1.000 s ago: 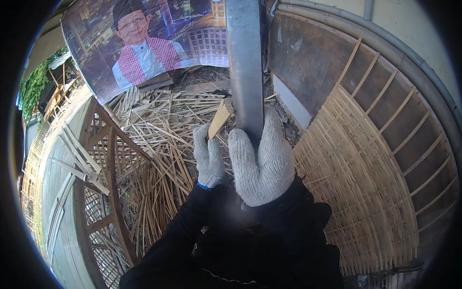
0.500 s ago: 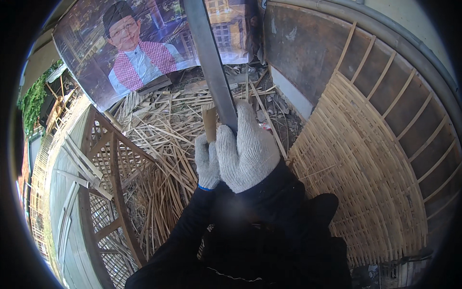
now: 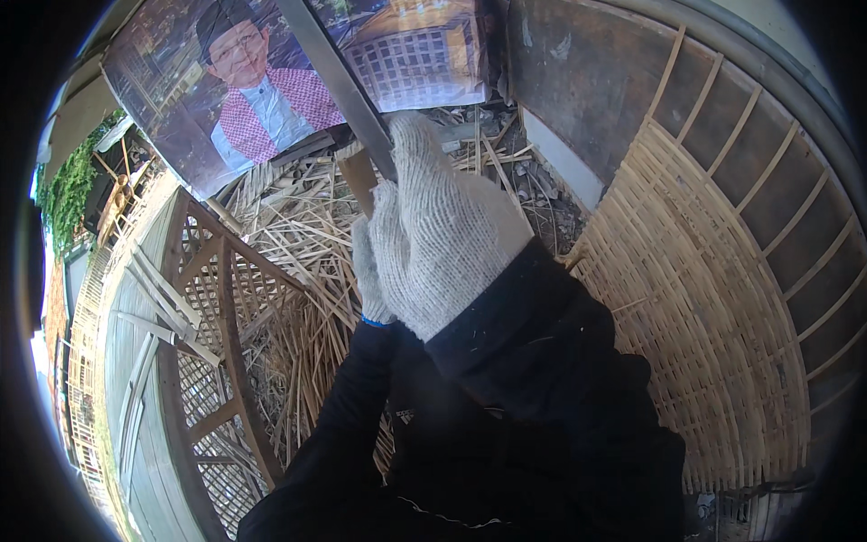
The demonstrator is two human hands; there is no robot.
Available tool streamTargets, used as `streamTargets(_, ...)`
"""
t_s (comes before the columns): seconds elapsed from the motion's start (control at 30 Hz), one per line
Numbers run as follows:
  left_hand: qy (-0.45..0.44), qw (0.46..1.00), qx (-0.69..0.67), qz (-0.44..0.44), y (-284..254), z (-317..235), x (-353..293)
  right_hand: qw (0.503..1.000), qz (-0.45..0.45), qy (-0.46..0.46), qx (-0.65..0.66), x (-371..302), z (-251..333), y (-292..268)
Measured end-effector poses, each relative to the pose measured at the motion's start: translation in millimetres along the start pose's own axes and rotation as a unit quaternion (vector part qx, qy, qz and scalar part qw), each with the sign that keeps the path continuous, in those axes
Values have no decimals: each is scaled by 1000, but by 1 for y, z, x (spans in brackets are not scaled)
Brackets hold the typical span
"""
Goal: Shaving and refining bamboo strips using a large machete to prepare them for weaving.
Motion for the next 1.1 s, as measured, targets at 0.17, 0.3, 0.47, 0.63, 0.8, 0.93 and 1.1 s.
streamTargets(0.17,146,982,116,-23,-1,-14,12,987,103,89,-80,24,-25,34)
streamTargets(0.3,115,991,62,-3,-4,-35,22,996,-21,-78,-46,37,10,10)
streamTargets(0.47,80,996,-12,23,37,-51,46,961,165,-50,-217,70,-25,-4)
streamTargets(0.63,230,960,155,47,81,-86,46,918,219,-105,-313,85,-31,-69)
streamTargets(0.8,161,978,117,66,112,-41,35,892,257,-80,-362,79,-51,-99)
streamTargets(0.93,130,979,143,61,117,-29,31,879,304,-63,-361,69,-80,-73)
streamTargets(1.1,213,960,160,82,128,-55,51,895,255,-101,-352,89,-64,-87)
Point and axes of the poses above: each hand's wrist, its own x-axis towards the middle knuckle, its own y-axis out of the palm, z = x × y, the point moved 4 cm from there along x, towards the middle knuckle, and after that the axes turned 3 degrees about -y, right-handed, at the moved point
